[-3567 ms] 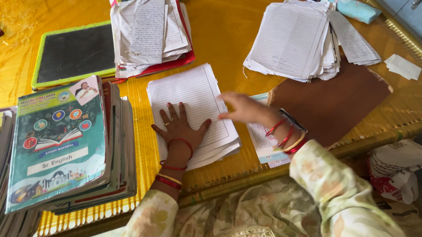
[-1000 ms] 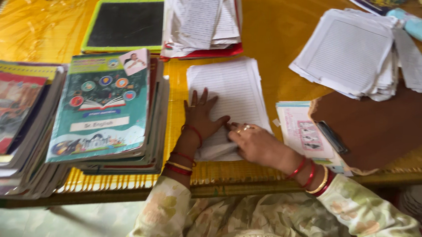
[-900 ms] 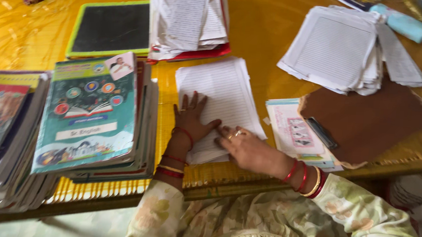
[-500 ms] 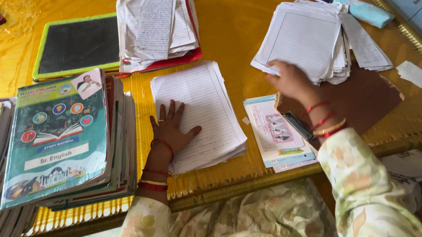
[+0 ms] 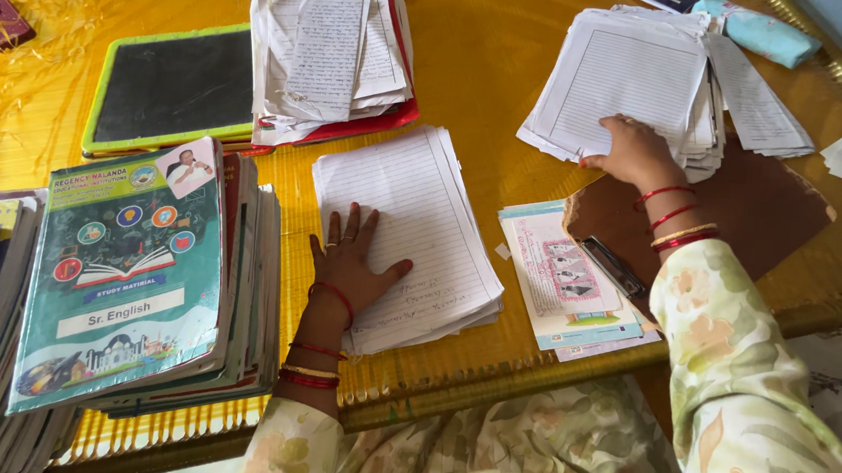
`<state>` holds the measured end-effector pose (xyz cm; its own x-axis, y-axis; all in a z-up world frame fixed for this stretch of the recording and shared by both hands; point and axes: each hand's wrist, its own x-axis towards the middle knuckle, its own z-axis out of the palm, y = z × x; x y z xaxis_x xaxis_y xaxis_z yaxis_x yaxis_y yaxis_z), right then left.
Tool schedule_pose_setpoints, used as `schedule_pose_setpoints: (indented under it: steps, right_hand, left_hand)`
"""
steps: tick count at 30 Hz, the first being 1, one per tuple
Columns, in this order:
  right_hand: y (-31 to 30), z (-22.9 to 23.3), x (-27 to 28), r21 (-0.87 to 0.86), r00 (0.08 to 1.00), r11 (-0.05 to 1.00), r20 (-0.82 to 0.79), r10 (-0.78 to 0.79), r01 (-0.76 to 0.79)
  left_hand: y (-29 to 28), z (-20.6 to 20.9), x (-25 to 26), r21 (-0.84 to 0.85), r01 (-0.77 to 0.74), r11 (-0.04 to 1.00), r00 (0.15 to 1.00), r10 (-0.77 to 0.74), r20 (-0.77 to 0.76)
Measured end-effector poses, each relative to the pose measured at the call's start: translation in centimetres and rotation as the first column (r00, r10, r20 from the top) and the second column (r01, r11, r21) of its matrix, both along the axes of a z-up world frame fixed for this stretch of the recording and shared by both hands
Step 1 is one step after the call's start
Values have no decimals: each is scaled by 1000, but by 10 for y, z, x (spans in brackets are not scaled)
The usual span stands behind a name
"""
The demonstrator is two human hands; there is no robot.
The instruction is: The person sits on the floor and organizes a large pile of loose papers and documents on a low table. They pick up sheets, flip through them, and place them into a neat stack, occasionally moving other items like books and a tablet aside.
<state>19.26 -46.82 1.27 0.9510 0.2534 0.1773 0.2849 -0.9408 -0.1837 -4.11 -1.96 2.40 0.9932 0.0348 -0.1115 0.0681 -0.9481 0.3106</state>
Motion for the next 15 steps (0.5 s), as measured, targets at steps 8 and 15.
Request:
schedule_pose_setpoints:
  steps: [8,15]
  right_hand:
    - [30,18,-5,-95,975,975,-81,-206,199]
    - [69,21,-12,-143,941,935,-54,-335,325]
  left_hand:
    - [0,0,0,-9,2,1000,1000,-2,4]
    - [0,0,0,-13,-6,1000,1000,6,-6]
